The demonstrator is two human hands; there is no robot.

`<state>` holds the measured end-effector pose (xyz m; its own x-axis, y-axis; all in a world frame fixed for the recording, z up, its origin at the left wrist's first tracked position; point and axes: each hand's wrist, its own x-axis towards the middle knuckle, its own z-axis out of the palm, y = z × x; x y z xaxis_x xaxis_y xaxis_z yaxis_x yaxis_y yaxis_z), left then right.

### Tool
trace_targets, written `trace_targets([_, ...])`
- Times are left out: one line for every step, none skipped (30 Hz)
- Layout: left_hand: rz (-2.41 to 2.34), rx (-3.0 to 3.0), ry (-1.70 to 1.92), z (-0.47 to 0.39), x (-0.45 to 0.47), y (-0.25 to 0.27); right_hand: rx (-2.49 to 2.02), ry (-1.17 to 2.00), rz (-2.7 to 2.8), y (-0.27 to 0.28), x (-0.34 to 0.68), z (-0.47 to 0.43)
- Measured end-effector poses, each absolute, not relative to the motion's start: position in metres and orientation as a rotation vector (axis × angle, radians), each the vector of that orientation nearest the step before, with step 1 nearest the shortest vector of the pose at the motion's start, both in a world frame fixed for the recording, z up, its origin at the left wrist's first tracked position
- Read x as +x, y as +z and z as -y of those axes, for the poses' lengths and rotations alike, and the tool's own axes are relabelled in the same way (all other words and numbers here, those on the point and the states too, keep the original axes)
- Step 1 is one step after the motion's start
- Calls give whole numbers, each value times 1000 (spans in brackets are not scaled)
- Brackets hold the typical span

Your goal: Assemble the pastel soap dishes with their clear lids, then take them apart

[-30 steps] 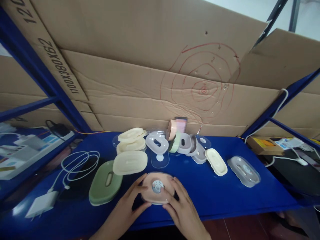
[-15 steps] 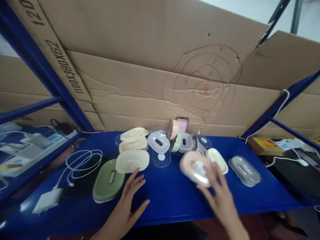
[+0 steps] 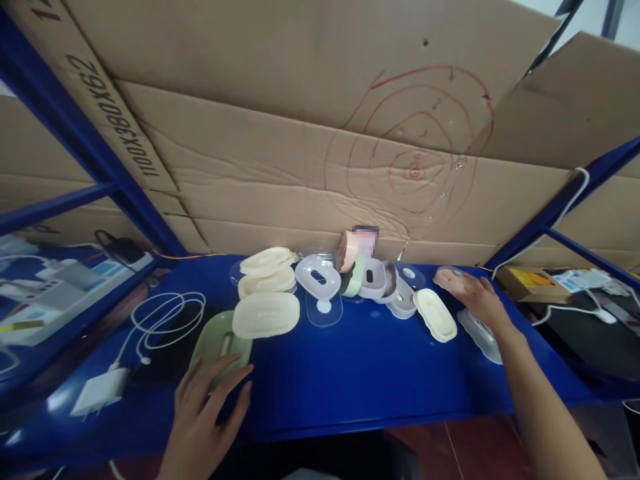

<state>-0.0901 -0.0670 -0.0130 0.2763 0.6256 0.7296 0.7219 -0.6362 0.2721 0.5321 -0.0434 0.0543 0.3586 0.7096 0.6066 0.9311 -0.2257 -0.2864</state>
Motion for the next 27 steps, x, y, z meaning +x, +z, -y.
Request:
trace_targets([1280,-2410,-1287,64,-92,-14,-2043,-422,1437,53,533,42])
trace_targets([1274,-2407,-1279,60,-93,-14,-2079,-376,1457,51,534,41])
trace_targets([1267,-2404,-1274,56,-93,-15,-2114,-335,1474,50,535,40])
trace_targets([1259,-2399,-1265,53,-92,-16,-2140,-310,1481,50,536,41])
trace_targets([1254,-2395,-1250,50,-91,-16,-2160,-294,1487,50,536,42])
trace_targets([1254,-2388,-1233,48,-89,-16,-2172,-291,1490,51,534,44])
trace_targets([1260,-2378,-1213,46,-86,-16,-2174,-302,1492,53,530,46])
trace_targets([1272,-2363,-1195,44,-84,-16,-2164,-328,1491,55,522,49])
trace_targets([1289,-2341,-1180,44,-82,-16,-2140,-366,1490,56,510,53])
trace_targets([1312,-2312,-1167,44,-80,-16,-2099,-401,1503,57,493,57])
trace_targets([1333,-2287,-1150,44,-79,-15,-2042,-425,1532,56,471,61])
trace_targets([1345,-2271,-1126,44,-78,-15,-1977,-434,1579,53,445,66])
trace_targets([1349,-2264,-1098,45,-77,-16,-1889,-406,1666,49,416,70])
trace_targets([1346,-2265,-1066,45,-76,-16,-1803,-357,1769,43,385,74])
trace_targets([1342,-2269,-1034,46,-76,-16,-1736,-315,1859,37,354,78])
trace_targets([1337,-2272,-1006,46,-75,-16,-1679,-261,1952,30,323,81])
trace_targets([1335,-2269,-985,46,-75,-16,-1603,-187,2055,25,296,83])
trace_targets([1336,-2264,-970,46,-75,-16,-1531,-130,2128,21,273,84])
trace_targets([1334,-2265,-958,46,-75,-16,-1467,-76,2193,18,254,84])
trace_targets([1330,-2270,-948,46,-74,-15,-1412,-35,2246,16,240,83])
trace_targets([1326,-2275,-943,46,-74,-15,-1377,-8,2286,16,230,82])
trace_targets([1323,-2282,-937,46,-74,-15,-1363,11,2317,16,223,81])
trace_targets([1327,-2285,-934,45,-74,-16,-1367,22,2339,17,219,79])
trace_targets([1336,-2285,-930,46,-74,-16,-1379,31,2356,18,217,76])
trace_targets([1350,-2282,-926,46,-73,-16,-1390,43,2374,19,216,72])
trace_targets([1366,-2278,-920,46,-73,-17,-1395,56,2394,19,215,67])
trace_targets([1381,-2276,-912,47,-73,-17,-1396,70,2418,19,215,62])
